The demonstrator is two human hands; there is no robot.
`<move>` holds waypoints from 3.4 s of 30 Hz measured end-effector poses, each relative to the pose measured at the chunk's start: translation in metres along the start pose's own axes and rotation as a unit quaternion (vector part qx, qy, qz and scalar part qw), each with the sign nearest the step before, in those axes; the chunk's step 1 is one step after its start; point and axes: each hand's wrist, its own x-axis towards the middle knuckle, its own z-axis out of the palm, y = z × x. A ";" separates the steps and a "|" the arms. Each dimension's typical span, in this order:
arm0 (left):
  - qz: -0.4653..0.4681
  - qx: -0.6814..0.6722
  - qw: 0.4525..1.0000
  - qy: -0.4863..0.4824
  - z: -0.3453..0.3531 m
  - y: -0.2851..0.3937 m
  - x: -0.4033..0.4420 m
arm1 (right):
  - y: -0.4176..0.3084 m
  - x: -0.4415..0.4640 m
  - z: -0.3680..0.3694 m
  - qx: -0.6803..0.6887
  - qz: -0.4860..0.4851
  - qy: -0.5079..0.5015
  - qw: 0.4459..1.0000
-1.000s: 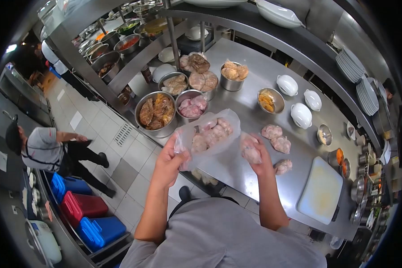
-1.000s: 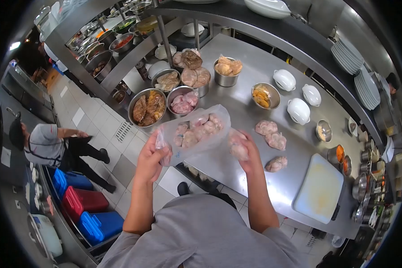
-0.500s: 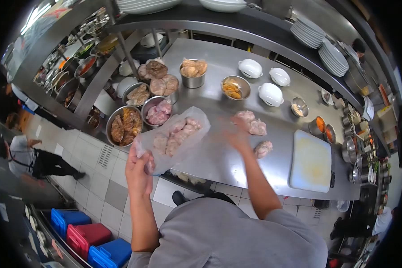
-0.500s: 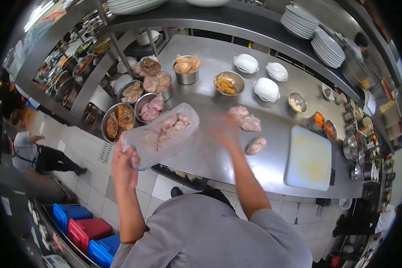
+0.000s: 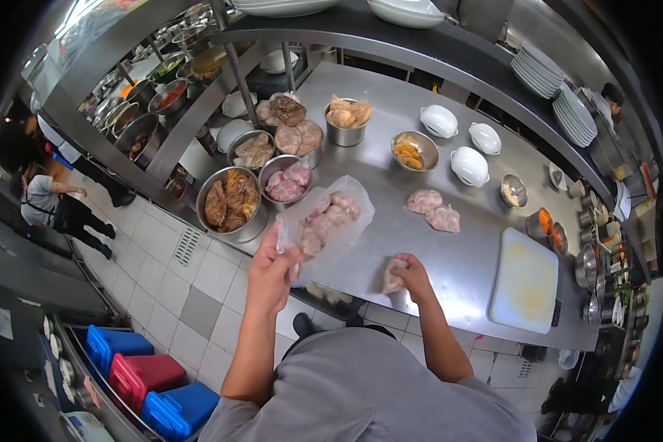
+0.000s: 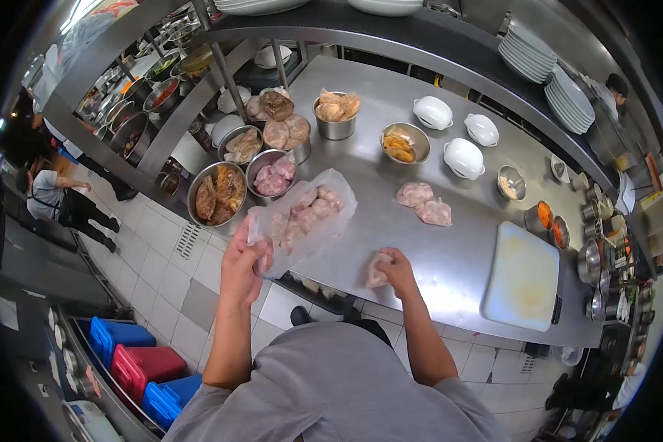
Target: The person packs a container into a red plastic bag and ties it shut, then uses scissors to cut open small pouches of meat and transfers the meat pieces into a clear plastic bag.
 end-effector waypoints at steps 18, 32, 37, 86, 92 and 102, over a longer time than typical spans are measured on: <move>0.042 -0.050 0.996 0.057 -0.025 0.010 0.002 | -0.075 0.148 -0.054 -0.319 -0.202 0.221 0.899; 0.026 -0.037 0.998 0.037 -0.008 -0.006 0.001 | -0.013 0.009 0.006 -0.324 -0.133 0.099 0.932; -0.010 -0.012 1.000 -0.010 -0.010 -0.011 -0.007 | -0.031 -0.018 0.003 0.103 0.154 -0.105 0.977; -0.011 0.049 0.997 -0.065 -0.020 0.002 -0.009 | -0.215 0.004 0.070 0.275 -0.095 -0.174 0.941; 0.072 -0.066 0.995 0.036 0.002 0.025 0.005 | -0.160 0.089 0.146 -0.281 -0.310 -0.341 0.842; 0.041 0.032 0.998 0.042 -0.016 0.038 0.007 | -0.134 0.110 0.075 -0.365 -0.321 0.217 0.847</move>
